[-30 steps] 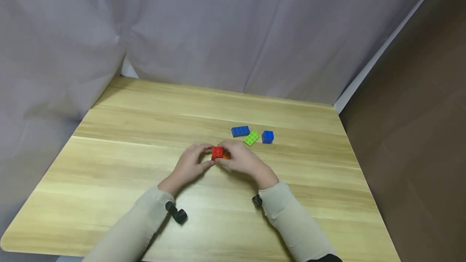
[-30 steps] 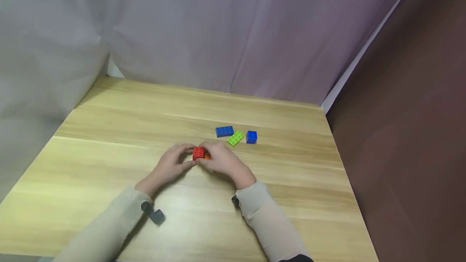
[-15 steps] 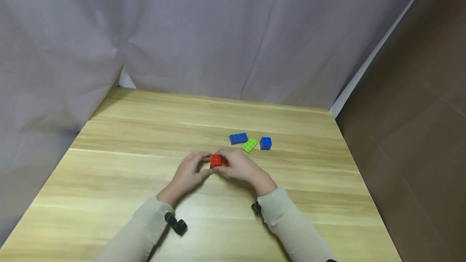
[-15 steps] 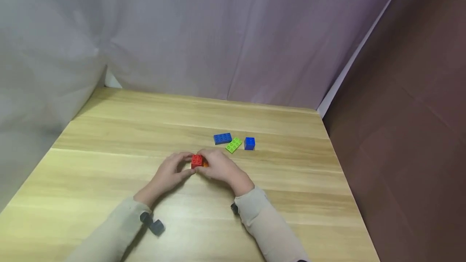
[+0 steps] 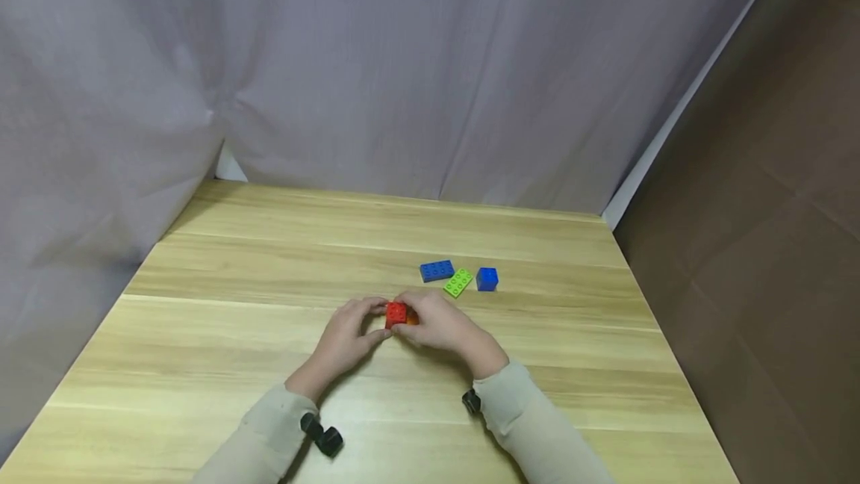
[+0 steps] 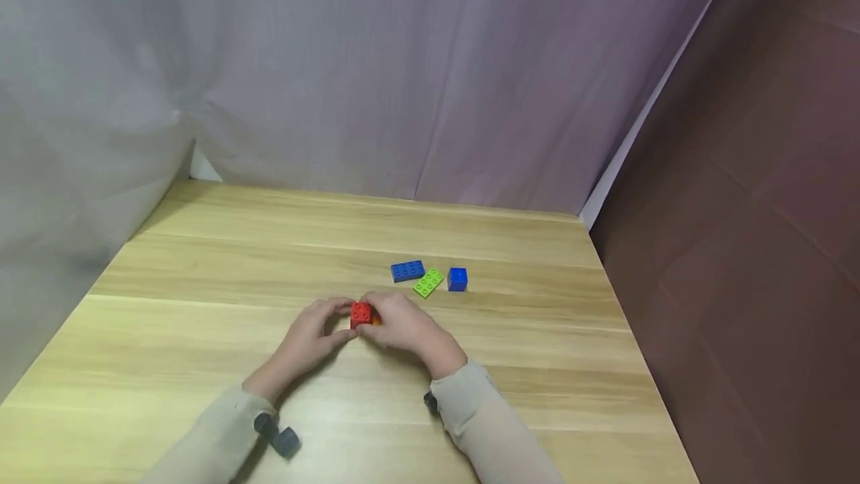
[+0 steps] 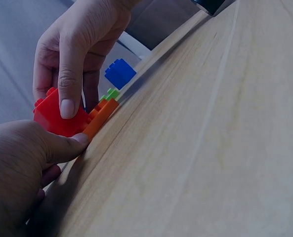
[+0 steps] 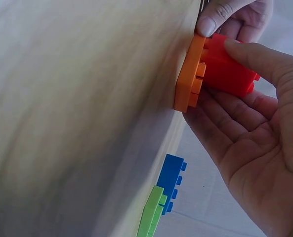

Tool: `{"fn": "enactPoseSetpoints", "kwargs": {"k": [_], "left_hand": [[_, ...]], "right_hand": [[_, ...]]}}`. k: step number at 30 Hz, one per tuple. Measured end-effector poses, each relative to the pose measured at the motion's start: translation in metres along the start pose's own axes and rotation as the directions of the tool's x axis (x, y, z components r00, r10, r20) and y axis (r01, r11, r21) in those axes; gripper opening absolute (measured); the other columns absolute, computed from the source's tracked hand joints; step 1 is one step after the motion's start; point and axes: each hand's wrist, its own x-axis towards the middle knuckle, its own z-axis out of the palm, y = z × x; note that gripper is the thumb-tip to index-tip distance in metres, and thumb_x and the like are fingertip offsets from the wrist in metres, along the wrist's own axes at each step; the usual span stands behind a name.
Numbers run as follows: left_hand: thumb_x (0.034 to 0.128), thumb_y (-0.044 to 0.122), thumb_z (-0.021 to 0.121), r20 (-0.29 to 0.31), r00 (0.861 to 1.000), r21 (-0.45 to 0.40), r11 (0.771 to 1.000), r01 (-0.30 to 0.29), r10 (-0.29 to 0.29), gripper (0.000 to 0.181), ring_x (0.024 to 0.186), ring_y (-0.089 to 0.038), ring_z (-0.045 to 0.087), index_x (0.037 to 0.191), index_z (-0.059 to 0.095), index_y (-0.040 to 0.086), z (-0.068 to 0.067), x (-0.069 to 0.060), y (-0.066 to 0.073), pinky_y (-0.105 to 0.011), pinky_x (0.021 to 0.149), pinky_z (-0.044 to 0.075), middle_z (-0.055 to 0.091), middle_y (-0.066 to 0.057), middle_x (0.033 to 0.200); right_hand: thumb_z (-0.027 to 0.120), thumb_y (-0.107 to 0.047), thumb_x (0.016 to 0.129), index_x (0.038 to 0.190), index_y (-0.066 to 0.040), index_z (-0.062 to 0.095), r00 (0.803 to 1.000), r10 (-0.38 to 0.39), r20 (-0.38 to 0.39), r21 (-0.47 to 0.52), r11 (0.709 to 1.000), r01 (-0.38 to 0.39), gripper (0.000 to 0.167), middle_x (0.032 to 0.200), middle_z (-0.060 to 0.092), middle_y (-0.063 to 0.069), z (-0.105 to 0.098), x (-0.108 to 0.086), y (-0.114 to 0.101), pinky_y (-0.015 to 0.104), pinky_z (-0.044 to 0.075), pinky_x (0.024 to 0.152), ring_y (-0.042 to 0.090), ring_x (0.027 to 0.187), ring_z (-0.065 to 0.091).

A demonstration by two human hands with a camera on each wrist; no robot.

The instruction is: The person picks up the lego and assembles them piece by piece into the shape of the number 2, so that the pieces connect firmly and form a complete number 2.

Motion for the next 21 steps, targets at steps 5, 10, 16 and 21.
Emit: {"fn": "enactPoseSetpoints", "kwargs": {"k": [5,10,16,21], "left_hand": [[0.0849,0.028,0.083,-0.015,1.0,0.001,1.0,-0.015,0.015,0.054,0.115,-0.019,0.059,0.133,0.061,0.017,-0.001,0.006,0.0,-0.046,0.104,0.043,0.071,0.008,0.118],[0.0844,0.029,0.083,-0.015,1.0,0.005,1.0,-0.014,0.014,0.055,0.115,-0.02,0.059,0.133,0.061,0.017,-0.001,0.009,-0.001,-0.046,0.105,0.043,0.071,0.007,0.118],[0.0847,0.031,0.083,-0.019,1.0,0.009,1.0,-0.016,0.016,0.056,0.117,-0.02,0.059,0.134,0.061,0.016,-0.001,0.011,-0.003,-0.047,0.105,0.043,0.071,0.008,0.119],[0.0848,0.033,0.082,-0.01,1.0,0.007,1.0,0.011,-0.011,0.056,0.118,-0.019,0.058,0.133,0.062,0.016,-0.002,0.011,-0.003,-0.046,0.107,0.041,0.072,0.009,0.118]], "right_hand": [[0.074,-0.029,0.093,0.119,-0.011,0.067,1.0,-0.005,-0.015,-0.018,1.0,0.005,0.032,0.091,0.063,-0.01,-0.003,0.004,0.0,0.022,0.05,0.068,0.014,0.081,0.062],[0.074,-0.029,0.093,0.118,-0.012,0.067,1.0,-0.009,-0.023,-0.033,0.999,0.008,0.031,0.091,0.063,-0.01,-0.004,0.006,0.001,0.022,0.05,0.068,0.011,0.08,0.061],[0.074,-0.029,0.093,0.118,-0.012,0.068,0.999,-0.013,-0.03,-0.037,0.999,0.012,0.031,0.091,0.063,-0.01,-0.003,0.008,0.002,0.022,0.05,0.069,0.008,0.08,0.059],[0.075,-0.028,0.092,0.117,-0.011,0.068,0.999,-0.006,-0.034,-0.033,0.999,0.005,0.03,0.09,0.063,-0.01,-0.002,0.009,0.002,0.022,0.05,0.069,0.011,0.08,0.06]]}}
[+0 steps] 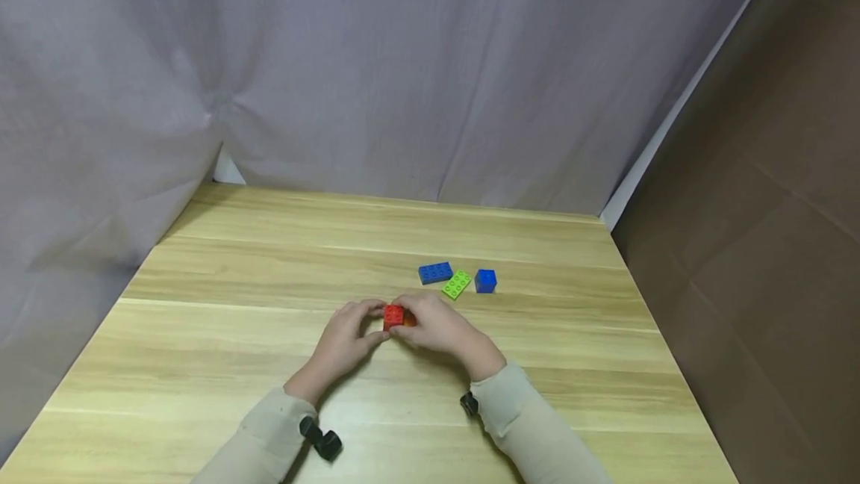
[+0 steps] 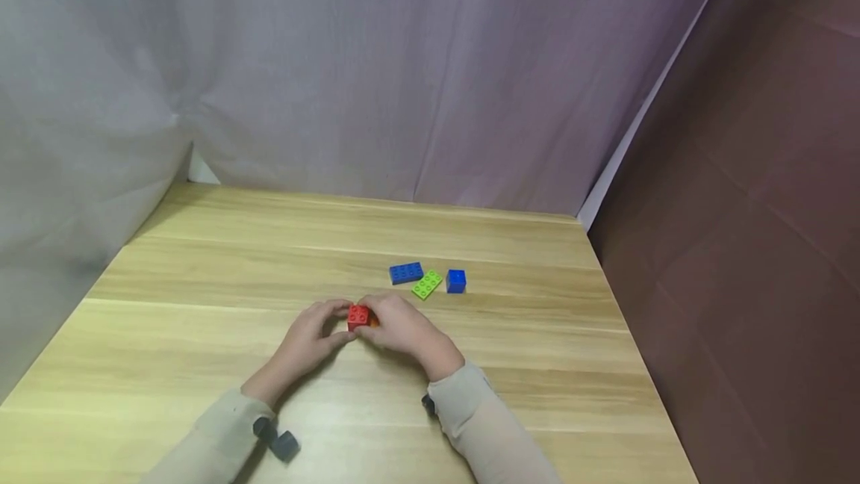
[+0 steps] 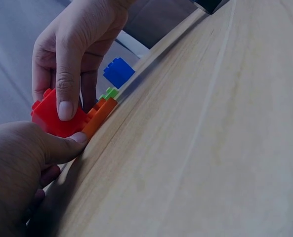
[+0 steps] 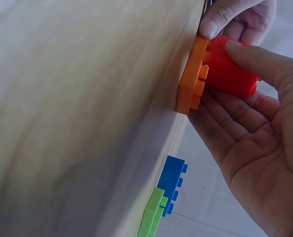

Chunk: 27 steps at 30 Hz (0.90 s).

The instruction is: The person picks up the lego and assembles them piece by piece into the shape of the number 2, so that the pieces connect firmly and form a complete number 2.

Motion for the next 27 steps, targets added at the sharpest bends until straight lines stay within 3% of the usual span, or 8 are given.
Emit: {"fn": "enactPoseSetpoints", "kwargs": {"k": [5,16,27], "left_hand": [[0.0844,0.032,0.083,-0.001,1.0,-0.009,1.0,0.012,-0.012,0.055,0.117,-0.019,0.058,0.133,0.062,0.016,-0.0003,-0.0002,0.0001,-0.045,0.107,0.041,0.072,0.01,0.117],[0.0831,0.031,0.084,-0.004,1.0,-0.017,1.0,0.024,-0.024,0.055,0.116,-0.018,0.058,0.132,0.063,0.017,0.0023,-0.0036,-0.0015,-0.046,0.106,0.041,0.071,0.012,0.117],[0.0817,0.029,0.085,-0.018,1.0,-0.005,1.0,0.006,-0.006,0.055,0.113,-0.018,0.059,0.131,0.063,0.016,0.003,-0.0051,0.0006,-0.045,0.105,0.043,0.072,0.011,0.115]], "right_hand": [[0.075,-0.027,0.092,0.115,-0.011,0.068,1.0,0.006,0.003,0.012,1.0,-0.006,0.029,0.088,0.062,-0.01,0.0005,-0.0001,-0.0018,0.021,0.049,0.067,0.014,0.079,0.062],[0.076,-0.028,0.092,0.118,-0.011,0.068,1.0,0.026,0.015,0.0,1.0,-0.026,0.032,0.089,0.063,-0.01,0.0026,-0.0018,-0.0042,0.02,0.049,0.065,0.008,0.077,0.058],[0.076,-0.026,0.092,0.116,-0.012,0.069,0.999,0.024,0.022,0.009,1.0,-0.024,0.029,0.087,0.061,-0.012,0.0035,-0.0031,-0.0042,0.02,0.049,0.064,0.006,0.074,0.056]]}}
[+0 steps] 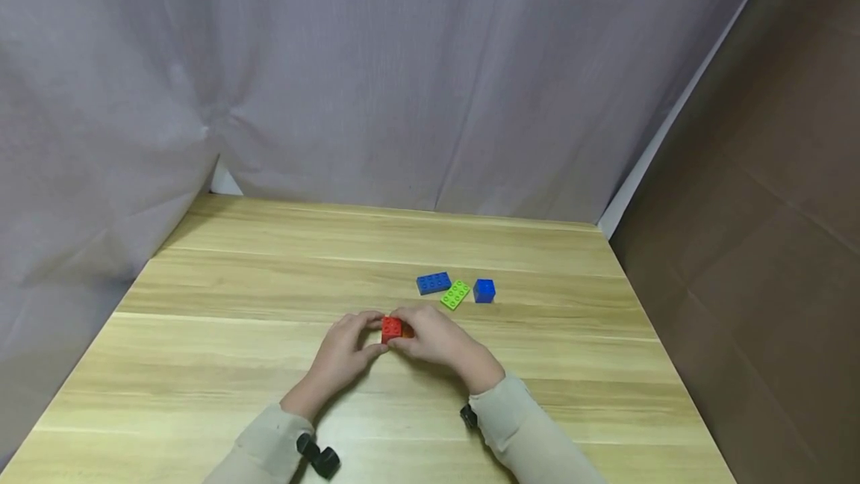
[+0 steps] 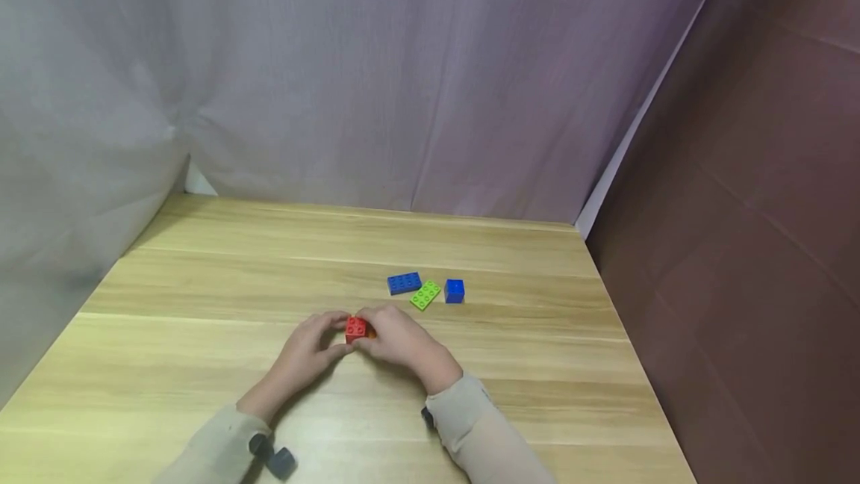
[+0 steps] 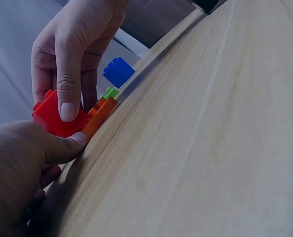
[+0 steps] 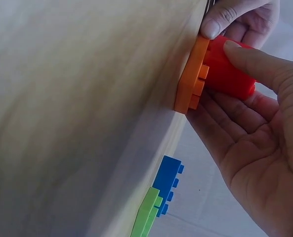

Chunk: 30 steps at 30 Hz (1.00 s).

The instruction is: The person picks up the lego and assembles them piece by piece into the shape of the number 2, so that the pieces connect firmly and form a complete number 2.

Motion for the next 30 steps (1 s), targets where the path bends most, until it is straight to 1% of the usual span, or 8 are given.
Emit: {"fn": "enactPoseSetpoints", "kwargs": {"k": [5,9,13,19,22,27,30], "left_hand": [[0.0819,0.03,0.085,0.0,1.0,0.004,1.0,-0.008,0.008,0.055,0.112,-0.018,0.06,0.131,0.063,0.017,-0.001,-0.001,0.0,-0.044,0.104,0.043,0.072,0.011,0.116],[0.0828,0.031,0.084,-0.002,1.0,0.019,0.999,-0.026,0.026,0.051,0.11,-0.018,0.06,0.128,0.066,0.016,-0.001,-0.002,0.0,-0.044,0.101,0.045,0.071,0.007,0.117],[0.0833,0.036,0.083,-0.01,0.999,0.031,0.999,-0.044,0.044,0.048,0.109,-0.017,0.06,0.125,0.069,0.016,-0.002,-0.004,-0.001,-0.044,0.099,0.048,0.07,0.002,0.118],[0.0817,0.035,0.084,-0.024,0.998,-0.013,0.998,-0.058,0.058,0.047,0.111,-0.019,0.061,0.122,0.071,0.016,-0.002,-0.001,-0.004,-0.045,0.099,0.049,0.07,0.001,0.118],[0.0816,0.035,0.084,-0.011,0.999,-0.036,0.998,-0.048,0.048,0.046,0.111,-0.018,0.061,0.121,0.072,0.017,-0.004,0.003,-0.005,-0.044,0.1,0.049,0.071,0.002,0.117],[0.0811,0.033,0.085,0.03,0.999,-0.041,0.998,-0.039,0.04,0.043,0.111,-0.018,0.062,0.119,0.073,0.017,-0.008,0.01,-0.008,-0.043,0.1,0.049,0.071,0.004,0.116],[0.0802,0.03,0.086,0.045,0.998,-0.037,0.999,-0.03,0.032,0.041,0.112,-0.018,0.062,0.117,0.074,0.016,-0.01,0.01,-0.008,-0.044,0.101,0.049,0.071,0.004,0.115]], "right_hand": [[0.075,-0.027,0.092,0.116,-0.012,0.069,1.0,-0.002,0.005,0.004,1.0,0.002,0.028,0.087,0.062,-0.012,-0.001,0.0,-0.001,0.02,0.049,0.066,0.006,0.076,0.057],[0.075,-0.027,0.093,0.115,-0.013,0.069,1.0,-0.001,0.011,0.007,1.0,0.001,0.027,0.086,0.061,-0.012,0.0,-0.001,-0.001,0.02,0.049,0.065,0.005,0.076,0.056],[0.074,-0.028,0.093,0.116,-0.012,0.069,1.0,0.001,0.014,0.01,1.0,-0.001,0.028,0.087,0.061,-0.012,0.001,-0.001,-0.002,0.02,0.048,0.066,0.005,0.076,0.056],[0.075,-0.027,0.093,0.115,-0.012,0.069,1.0,0.005,0.008,0.004,1.0,-0.005,0.028,0.086,0.061,-0.011,-0.001,0.001,-0.003,0.02,0.049,0.067,0.006,0.077,0.056],[0.076,-0.026,0.092,0.115,-0.012,0.07,1.0,0.011,0.009,0.005,1.0,-0.011,0.028,0.086,0.061,-0.011,-0.001,0.003,-0.003,0.02,0.049,0.068,0.006,0.077,0.057],[0.075,-0.025,0.092,0.116,-0.012,0.07,1.0,0.018,0.02,0.025,1.0,-0.019,0.028,0.086,0.062,-0.011,-0.003,0.005,-0.003,0.02,0.049,0.067,0.006,0.076,0.056],[0.075,-0.024,0.093,0.114,-0.012,0.069,1.0,0.01,0.028,0.034,0.999,-0.011,0.025,0.084,0.06,-0.011,-0.001,0.006,-0.004,0.02,0.049,0.064,0.006,0.074,0.054]]}}
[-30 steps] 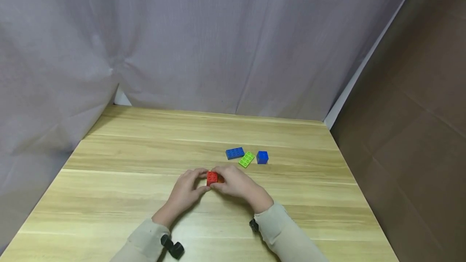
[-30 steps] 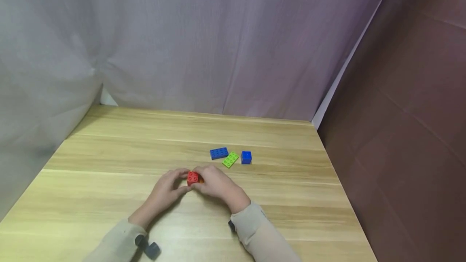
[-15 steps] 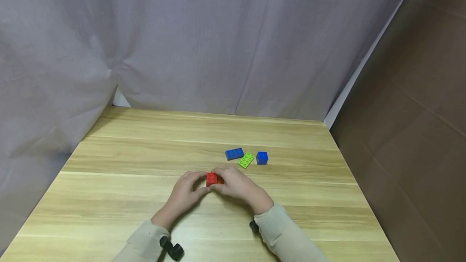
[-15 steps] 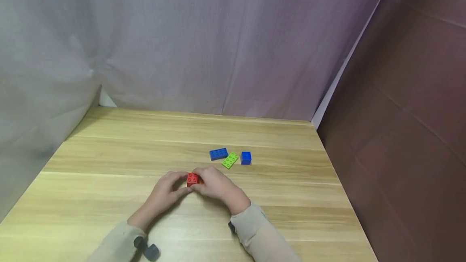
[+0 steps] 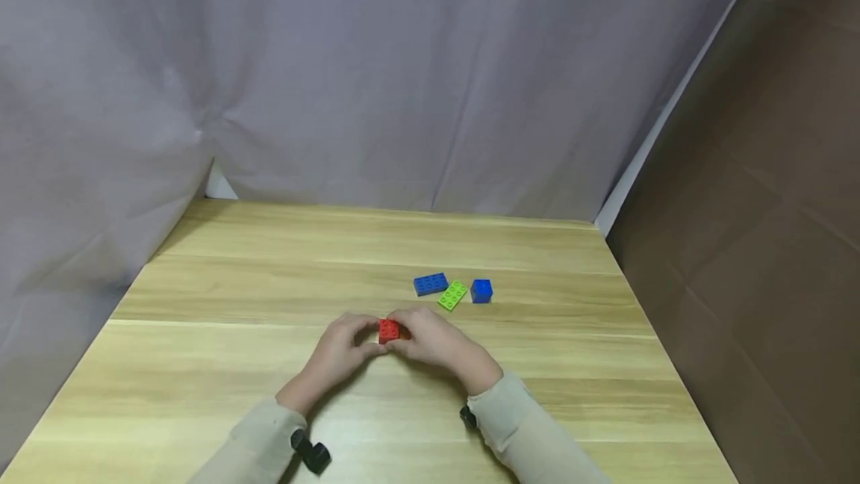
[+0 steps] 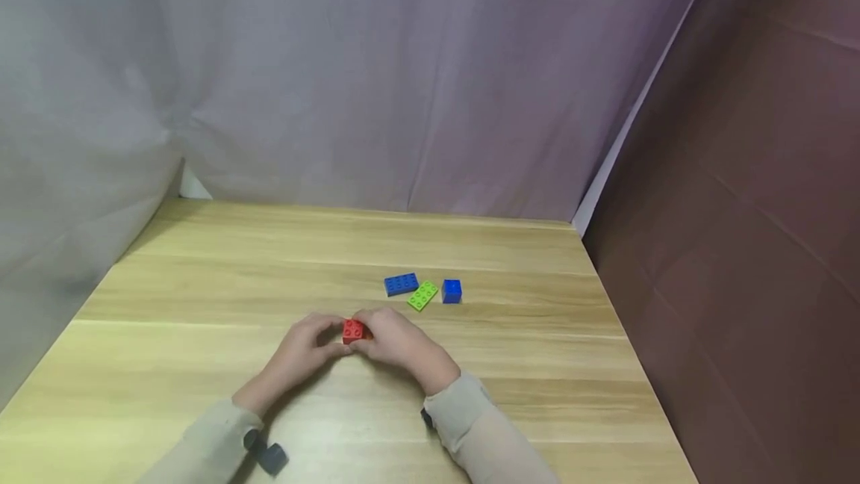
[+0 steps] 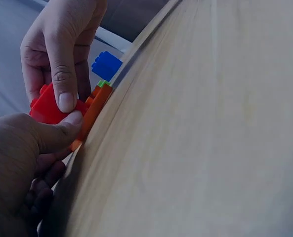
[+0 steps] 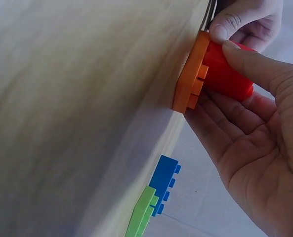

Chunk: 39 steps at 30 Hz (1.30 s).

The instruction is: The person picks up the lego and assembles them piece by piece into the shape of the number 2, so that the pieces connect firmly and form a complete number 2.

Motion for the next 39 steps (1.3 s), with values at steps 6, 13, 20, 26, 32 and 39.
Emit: {"fn": "enactPoseSetpoints", "kwargs": {"k": [6,13,20,26,32,39], "left_hand": [[0.0796,0.027,0.087,0.01,1.0,0.004,1.0,-0.007,0.007,0.04,0.11,-0.019,0.062,0.115,0.074,0.016,0.0,-0.009,0.003,-0.044,0.099,0.049,0.072,0.004,0.113],[0.0769,0.026,0.088,-0.016,0.999,0.015,0.999,-0.034,0.034,0.04,0.109,-0.018,0.063,0.113,0.074,0.017,0.002,-0.018,0.002,-0.043,0.1,0.049,0.072,0.005,0.111],[0.0767,0.026,0.088,-0.04,0.997,0.034,0.997,-0.064,0.065,0.04,0.109,-0.019,0.062,0.112,0.074,0.016,0.004,-0.018,0.005,-0.045,0.1,0.049,0.072,0.003,0.111],[0.0758,0.025,0.089,-0.051,0.998,0.035,0.999,-0.035,0.037,0.037,0.11,-0.018,0.06,0.108,0.075,0.015,0.004,-0.019,0.003,-0.045,0.099,0.049,0.068,0.006,0.109],[0.0754,0.026,0.089,-0.061,0.996,0.062,0.996,-0.065,0.069,0.037,0.108,-0.018,0.059,0.108,0.075,0.014,0.003,-0.016,0.001,-0.044,0.097,0.05,0.068,0.006,0.107],[0.0755,0.027,0.089,-0.052,0.994,0.15,0.985,-0.089,0.097,0.038,0.107,-0.018,0.06,0.108,0.075,0.013,0.001,-0.016,0.001,-0.042,0.095,0.051,0.068,0.005,0.107]], "right_hand": [[0.074,-0.025,0.094,0.113,-0.014,0.069,1.0,0.011,0.019,0.01,1.0,-0.011,0.022,0.083,0.059,-0.012,0.007,-0.004,-0.004,0.019,0.047,0.062,0.004,0.072,0.052],[0.074,-0.023,0.094,0.116,-0.014,0.069,0.999,0.033,0.021,0.012,0.999,-0.033,0.025,0.086,0.061,-0.011,0.012,-0.009,-0.009,0.018,0.048,0.063,0.005,0.075,0.054],[0.074,-0.023,0.094,0.116,-0.012,0.069,0.998,0.058,0.023,-0.001,0.998,-0.058,0.025,0.084,0.061,-0.009,0.01,-0.011,-0.012,0.019,0.047,0.064,0.006,0.074,0.054],[0.074,-0.027,0.094,0.116,-0.013,0.069,0.998,0.061,0.026,-0.028,0.998,-0.06,0.027,0.084,0.058,-0.013,0.012,-0.009,-0.013,0.018,0.047,0.063,0.003,0.073,0.052],[0.073,-0.026,0.094,0.116,-0.012,0.068,0.998,0.06,0.014,-0.043,0.997,-0.059,0.027,0.084,0.058,-0.012,0.012,-0.006,-0.014,0.019,0.047,0.063,0.004,0.073,0.053],[0.074,-0.03,0.094,0.115,-0.014,0.069,0.998,0.061,0.014,-0.048,0.997,-0.061,0.028,0.085,0.062,-0.009,0.014,-0.005,-0.013,0.018,0.047,0.063,0.004,0.073,0.053]]}}
